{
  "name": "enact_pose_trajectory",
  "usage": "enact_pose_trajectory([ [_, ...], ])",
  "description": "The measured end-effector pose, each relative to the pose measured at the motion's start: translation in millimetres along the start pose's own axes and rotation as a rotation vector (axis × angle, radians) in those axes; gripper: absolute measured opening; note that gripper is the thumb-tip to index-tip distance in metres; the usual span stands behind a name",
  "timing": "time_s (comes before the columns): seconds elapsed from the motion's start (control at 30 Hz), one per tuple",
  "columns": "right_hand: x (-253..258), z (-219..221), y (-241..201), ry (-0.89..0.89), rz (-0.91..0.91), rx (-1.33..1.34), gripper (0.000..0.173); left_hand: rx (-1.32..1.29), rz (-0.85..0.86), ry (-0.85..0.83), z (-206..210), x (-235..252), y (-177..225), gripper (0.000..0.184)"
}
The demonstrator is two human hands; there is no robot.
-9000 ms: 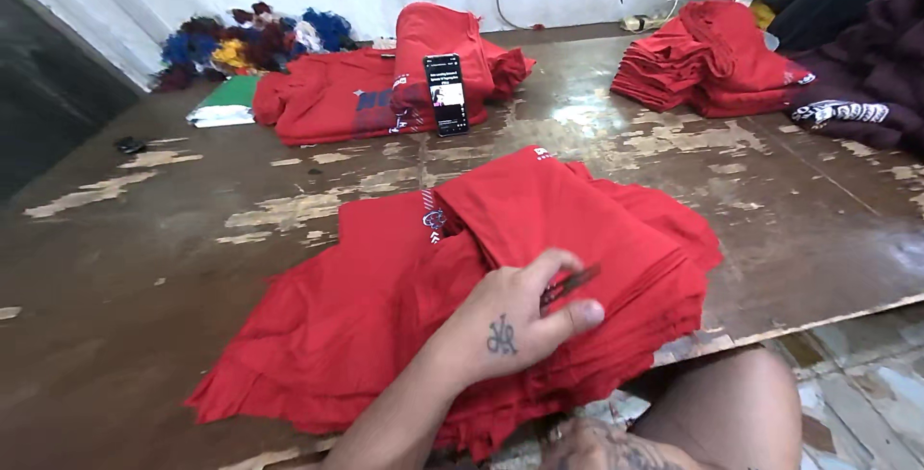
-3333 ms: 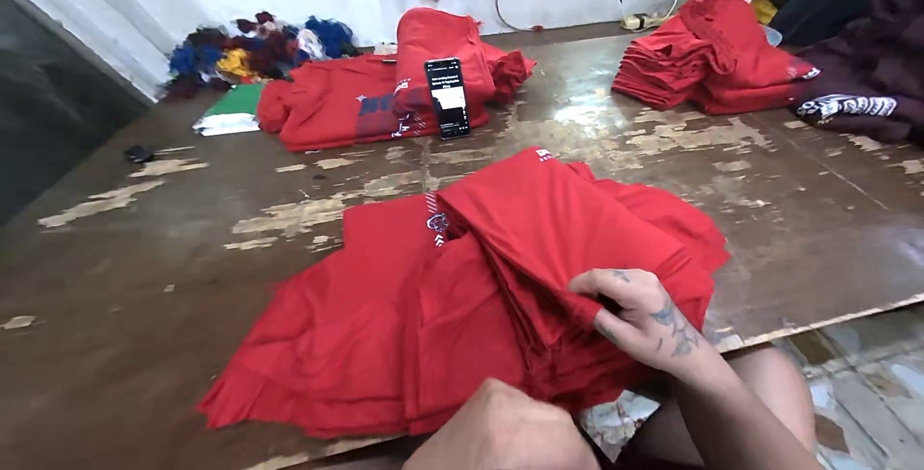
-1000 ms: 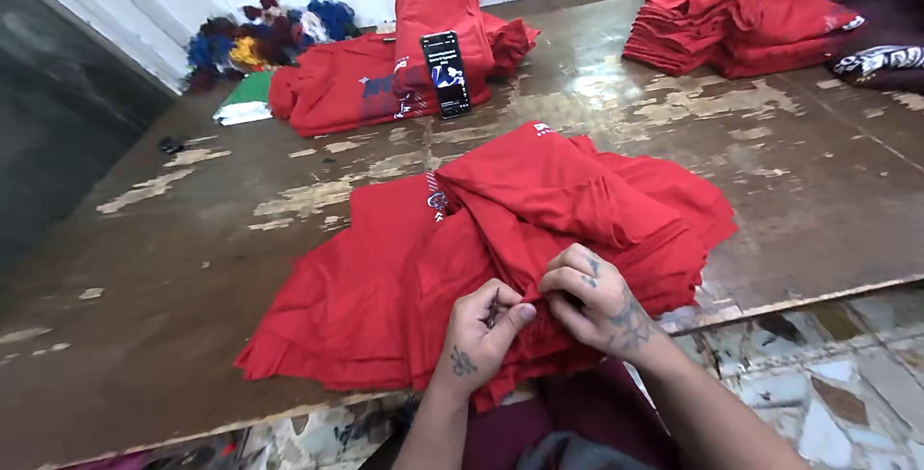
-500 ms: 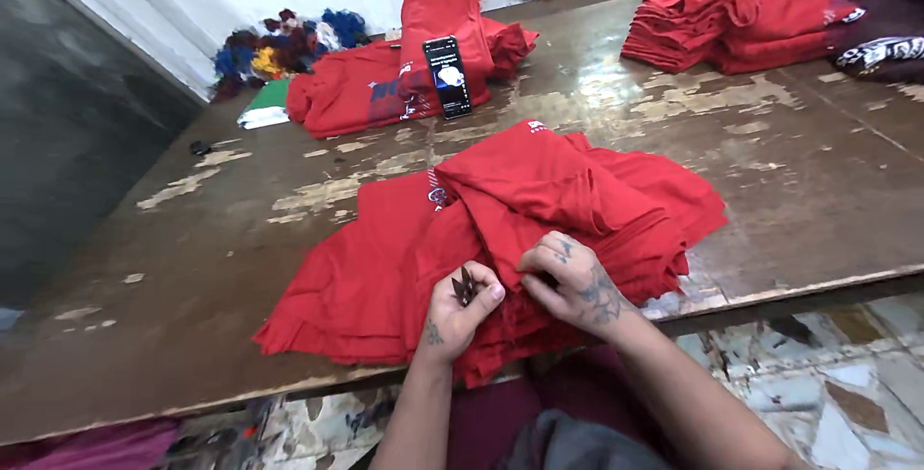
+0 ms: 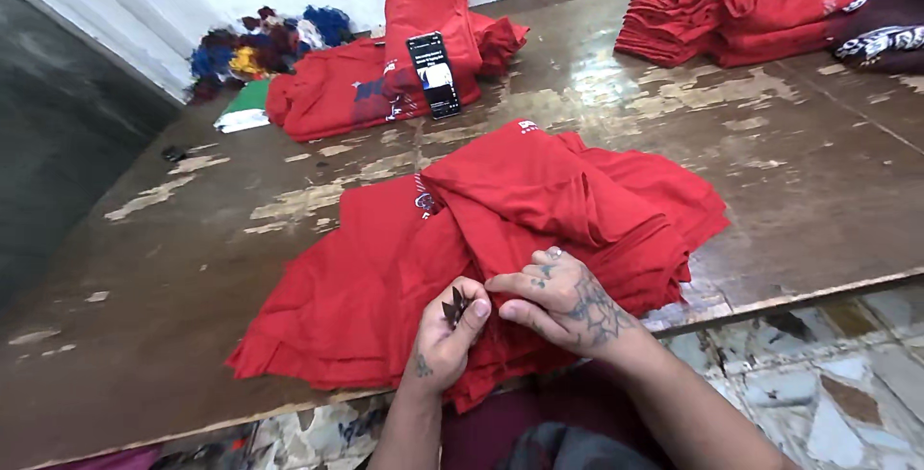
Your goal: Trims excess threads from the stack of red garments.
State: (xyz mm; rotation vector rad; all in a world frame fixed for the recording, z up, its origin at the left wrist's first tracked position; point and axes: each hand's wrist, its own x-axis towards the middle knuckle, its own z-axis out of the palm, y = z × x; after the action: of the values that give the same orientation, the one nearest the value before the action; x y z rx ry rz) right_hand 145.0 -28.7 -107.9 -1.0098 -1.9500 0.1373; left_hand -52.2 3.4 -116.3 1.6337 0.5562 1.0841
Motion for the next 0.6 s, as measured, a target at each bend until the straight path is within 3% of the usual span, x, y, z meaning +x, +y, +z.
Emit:
enact_pose_trajectory([
  [0.37, 13, -3, -13, -0.113, 0.041, -0.089, 0.014, 0.123, -0.033, 0.057, 7, 2, 6, 0.016],
  [0.6, 9, 0, -11, -0.049, -0.037, -0.107, 0.011, 0.215, -0.037, 0.080, 10, 0, 14, 0.020],
])
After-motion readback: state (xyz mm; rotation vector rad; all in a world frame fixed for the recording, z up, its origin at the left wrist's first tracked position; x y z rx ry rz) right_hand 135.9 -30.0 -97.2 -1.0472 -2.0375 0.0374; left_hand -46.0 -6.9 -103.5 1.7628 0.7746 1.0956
